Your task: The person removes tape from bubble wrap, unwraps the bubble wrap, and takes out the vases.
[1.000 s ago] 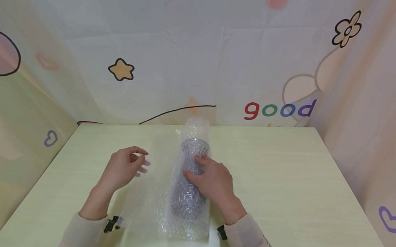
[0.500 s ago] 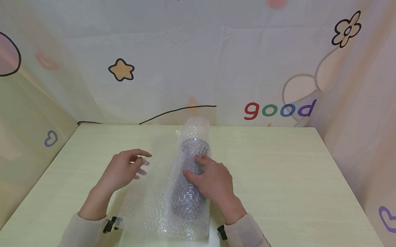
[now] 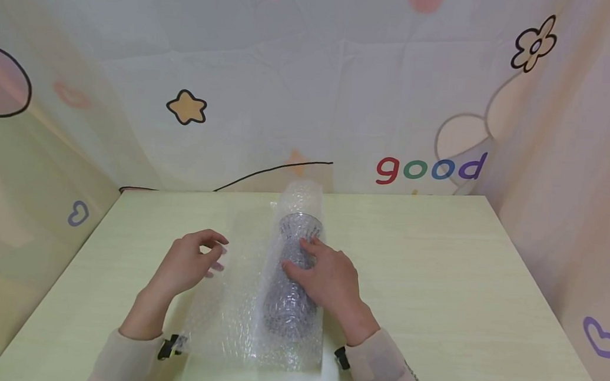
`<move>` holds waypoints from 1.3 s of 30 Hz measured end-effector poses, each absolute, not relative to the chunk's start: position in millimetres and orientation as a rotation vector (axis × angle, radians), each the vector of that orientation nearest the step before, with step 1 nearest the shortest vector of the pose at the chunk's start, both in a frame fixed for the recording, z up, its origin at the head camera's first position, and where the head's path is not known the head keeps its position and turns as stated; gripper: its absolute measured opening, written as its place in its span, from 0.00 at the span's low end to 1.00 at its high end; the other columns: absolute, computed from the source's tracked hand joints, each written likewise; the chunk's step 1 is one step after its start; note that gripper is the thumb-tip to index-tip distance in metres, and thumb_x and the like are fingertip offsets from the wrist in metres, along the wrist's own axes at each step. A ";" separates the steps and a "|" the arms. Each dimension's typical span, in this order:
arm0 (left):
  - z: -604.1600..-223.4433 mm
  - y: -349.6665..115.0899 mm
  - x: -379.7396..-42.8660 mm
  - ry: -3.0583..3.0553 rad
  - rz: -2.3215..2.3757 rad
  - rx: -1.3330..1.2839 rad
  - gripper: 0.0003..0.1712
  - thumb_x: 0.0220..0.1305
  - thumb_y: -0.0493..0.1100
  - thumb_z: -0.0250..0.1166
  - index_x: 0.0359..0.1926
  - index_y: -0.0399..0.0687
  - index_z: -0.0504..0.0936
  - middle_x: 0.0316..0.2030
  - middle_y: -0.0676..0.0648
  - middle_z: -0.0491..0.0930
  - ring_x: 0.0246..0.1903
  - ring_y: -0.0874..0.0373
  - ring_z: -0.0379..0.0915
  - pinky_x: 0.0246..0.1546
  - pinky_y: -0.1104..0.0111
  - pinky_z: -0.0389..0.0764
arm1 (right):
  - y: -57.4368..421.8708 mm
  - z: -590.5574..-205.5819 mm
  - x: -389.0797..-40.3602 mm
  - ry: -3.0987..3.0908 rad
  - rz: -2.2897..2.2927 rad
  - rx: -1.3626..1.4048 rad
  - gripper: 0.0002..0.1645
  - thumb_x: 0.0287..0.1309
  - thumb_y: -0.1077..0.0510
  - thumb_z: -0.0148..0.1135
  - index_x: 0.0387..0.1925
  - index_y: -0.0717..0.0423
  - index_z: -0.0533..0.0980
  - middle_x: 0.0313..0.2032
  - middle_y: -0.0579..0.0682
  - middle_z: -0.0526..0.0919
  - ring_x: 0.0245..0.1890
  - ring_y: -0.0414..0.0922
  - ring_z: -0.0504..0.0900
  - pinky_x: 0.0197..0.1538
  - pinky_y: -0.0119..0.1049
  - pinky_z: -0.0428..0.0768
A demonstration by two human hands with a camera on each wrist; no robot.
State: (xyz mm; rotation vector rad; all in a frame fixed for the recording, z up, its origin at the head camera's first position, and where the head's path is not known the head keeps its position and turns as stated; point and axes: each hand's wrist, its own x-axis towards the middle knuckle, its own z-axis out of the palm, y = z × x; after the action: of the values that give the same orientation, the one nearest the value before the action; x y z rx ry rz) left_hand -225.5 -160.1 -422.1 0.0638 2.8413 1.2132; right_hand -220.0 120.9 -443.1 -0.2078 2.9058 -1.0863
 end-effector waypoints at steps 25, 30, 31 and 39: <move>-422.5 -161.9 -224.1 2.894 1.167 0.081 0.15 0.69 0.37 0.66 0.55 0.45 0.83 0.41 0.44 0.81 0.27 0.60 0.86 0.26 0.66 0.77 | 121.8 -444.8 -219.9 2.903 -1.106 -0.204 0.40 0.62 0.33 0.66 0.72 0.41 0.73 0.75 0.46 0.70 0.73 0.62 0.70 0.66 0.62 0.76; -423.6 -163.3 -224.7 2.900 1.147 0.077 0.13 0.70 0.37 0.65 0.54 0.45 0.84 0.41 0.44 0.81 0.27 0.61 0.85 0.26 0.67 0.76 | 121.8 -444.4 -220.2 2.904 -1.104 -0.204 0.40 0.62 0.33 0.66 0.72 0.40 0.72 0.75 0.46 0.70 0.73 0.62 0.70 0.66 0.61 0.76; -424.0 -163.9 -224.7 2.903 1.140 0.075 0.13 0.70 0.38 0.65 0.54 0.46 0.84 0.41 0.44 0.81 0.27 0.61 0.85 0.27 0.66 0.76 | 121.8 -444.4 -220.3 2.905 -1.103 -0.204 0.40 0.62 0.33 0.66 0.72 0.40 0.72 0.75 0.46 0.70 0.73 0.62 0.70 0.66 0.61 0.76; -425.9 -169.0 -224.1 2.903 1.110 0.066 0.13 0.70 0.37 0.65 0.54 0.44 0.83 0.40 0.44 0.82 0.25 0.61 0.83 0.26 0.68 0.75 | 121.5 -443.6 -219.8 2.908 -1.096 -0.208 0.40 0.62 0.33 0.66 0.72 0.41 0.73 0.75 0.47 0.70 0.73 0.62 0.71 0.65 0.61 0.76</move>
State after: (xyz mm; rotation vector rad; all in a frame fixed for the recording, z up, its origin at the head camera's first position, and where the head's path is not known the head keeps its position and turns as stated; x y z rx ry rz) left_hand -224.1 -169.0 -425.9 0.0663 2.9033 1.1097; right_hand -219.8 121.5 -443.6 -0.2080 2.9079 -1.0962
